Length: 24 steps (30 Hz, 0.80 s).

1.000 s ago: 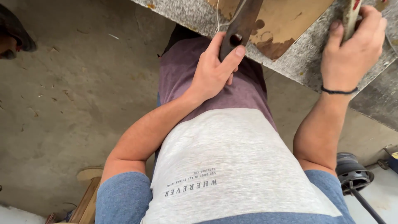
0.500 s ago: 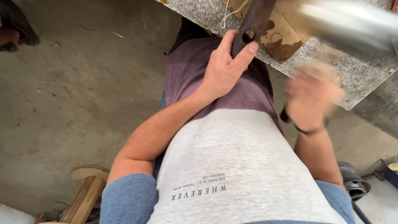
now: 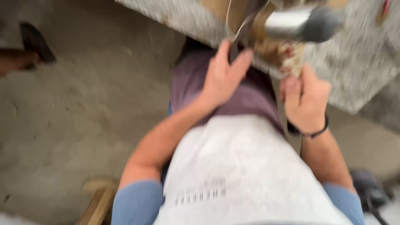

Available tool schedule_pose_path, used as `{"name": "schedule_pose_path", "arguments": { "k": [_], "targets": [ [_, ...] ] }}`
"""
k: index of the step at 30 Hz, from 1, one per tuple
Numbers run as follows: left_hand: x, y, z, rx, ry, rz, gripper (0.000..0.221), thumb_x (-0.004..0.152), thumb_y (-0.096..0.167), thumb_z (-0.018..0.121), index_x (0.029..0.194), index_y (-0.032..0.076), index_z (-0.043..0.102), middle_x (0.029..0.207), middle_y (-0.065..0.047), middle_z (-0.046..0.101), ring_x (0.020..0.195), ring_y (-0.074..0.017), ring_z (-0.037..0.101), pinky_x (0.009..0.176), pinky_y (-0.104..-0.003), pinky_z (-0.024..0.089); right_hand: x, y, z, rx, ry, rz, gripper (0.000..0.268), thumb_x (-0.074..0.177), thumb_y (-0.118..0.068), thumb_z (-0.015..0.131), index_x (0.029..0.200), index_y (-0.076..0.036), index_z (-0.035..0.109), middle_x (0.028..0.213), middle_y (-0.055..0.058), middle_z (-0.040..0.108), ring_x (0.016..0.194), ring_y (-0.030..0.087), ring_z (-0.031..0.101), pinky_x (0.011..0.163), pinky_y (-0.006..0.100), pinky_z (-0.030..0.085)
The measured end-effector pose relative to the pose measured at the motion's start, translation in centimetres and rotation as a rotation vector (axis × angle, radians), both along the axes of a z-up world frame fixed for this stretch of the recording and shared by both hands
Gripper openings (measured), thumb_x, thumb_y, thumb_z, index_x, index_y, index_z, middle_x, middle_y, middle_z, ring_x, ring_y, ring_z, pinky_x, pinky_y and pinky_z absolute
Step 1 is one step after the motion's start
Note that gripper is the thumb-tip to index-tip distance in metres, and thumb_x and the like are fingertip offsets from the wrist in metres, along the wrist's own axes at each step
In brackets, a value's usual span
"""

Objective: Repairing an electric motor by securing the copper windings with string and using hand tools.

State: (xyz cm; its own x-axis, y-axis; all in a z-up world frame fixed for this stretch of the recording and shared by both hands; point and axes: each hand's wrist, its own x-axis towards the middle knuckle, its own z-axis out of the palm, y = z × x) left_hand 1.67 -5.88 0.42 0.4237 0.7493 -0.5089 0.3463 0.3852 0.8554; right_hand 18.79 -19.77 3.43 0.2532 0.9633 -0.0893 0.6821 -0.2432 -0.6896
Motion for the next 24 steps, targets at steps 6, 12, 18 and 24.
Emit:
{"name": "schedule_pose_path", "arguments": {
  "k": [6, 12, 18, 24],
  "targets": [
    [-1.7, -1.6, 1.4, -0.094, 0.022, -0.058, 0.042, 0.091, 0.054, 0.054, 0.107, 0.016, 0.054, 0.073, 0.008, 0.059, 0.062, -0.0088, 0.050, 0.061, -0.030, 0.044, 0.0, -4.2, 0.6, 0.132, 0.364, -0.172, 0.054, 0.112, -0.042, 0.041, 0.109, 0.010, 0.056, 0.071, 0.013, 0.051, 0.056, 0.022, 0.056, 0.054, 0.033, 0.045],
    [-1.4, -0.2, 1.2, 0.009, 0.057, -0.158, 0.052, 0.088, 0.064, 0.047, 0.105, 0.015, 0.048, 0.068, 0.006, 0.052, 0.055, -0.0119, 0.051, 0.051, -0.031, 0.043, -0.9, -4.3, -0.3, 0.001, 0.299, -0.190, 0.044, 0.116, -0.030, 0.039, 0.110, 0.008, 0.061, 0.072, 0.010, 0.058, 0.057, 0.017, 0.057, 0.058, 0.028, 0.043],
    [-1.1, 0.6, 1.3, 0.046, 0.116, -0.153, 0.050, 0.088, 0.063, 0.048, 0.107, 0.017, 0.049, 0.066, 0.006, 0.053, 0.059, -0.0165, 0.054, 0.062, -0.034, 0.046, -1.0, -3.7, -0.5, 0.051, 0.153, -0.117, 0.046, 0.117, -0.032, 0.041, 0.108, 0.006, 0.066, 0.070, 0.006, 0.060, 0.064, 0.016, 0.058, 0.068, 0.030, 0.045],
    [-1.0, 0.3, 1.2, 0.034, 0.093, -0.123, 0.053, 0.087, 0.065, 0.046, 0.109, 0.017, 0.050, 0.066, 0.006, 0.051, 0.060, -0.0145, 0.054, 0.062, -0.033, 0.047, 0.2, -3.1, -0.2, 0.286, 0.170, -0.143, 0.055, 0.116, -0.041, 0.043, 0.113, 0.011, 0.061, 0.076, 0.016, 0.059, 0.059, 0.022, 0.058, 0.059, 0.035, 0.046]
  ]
}}
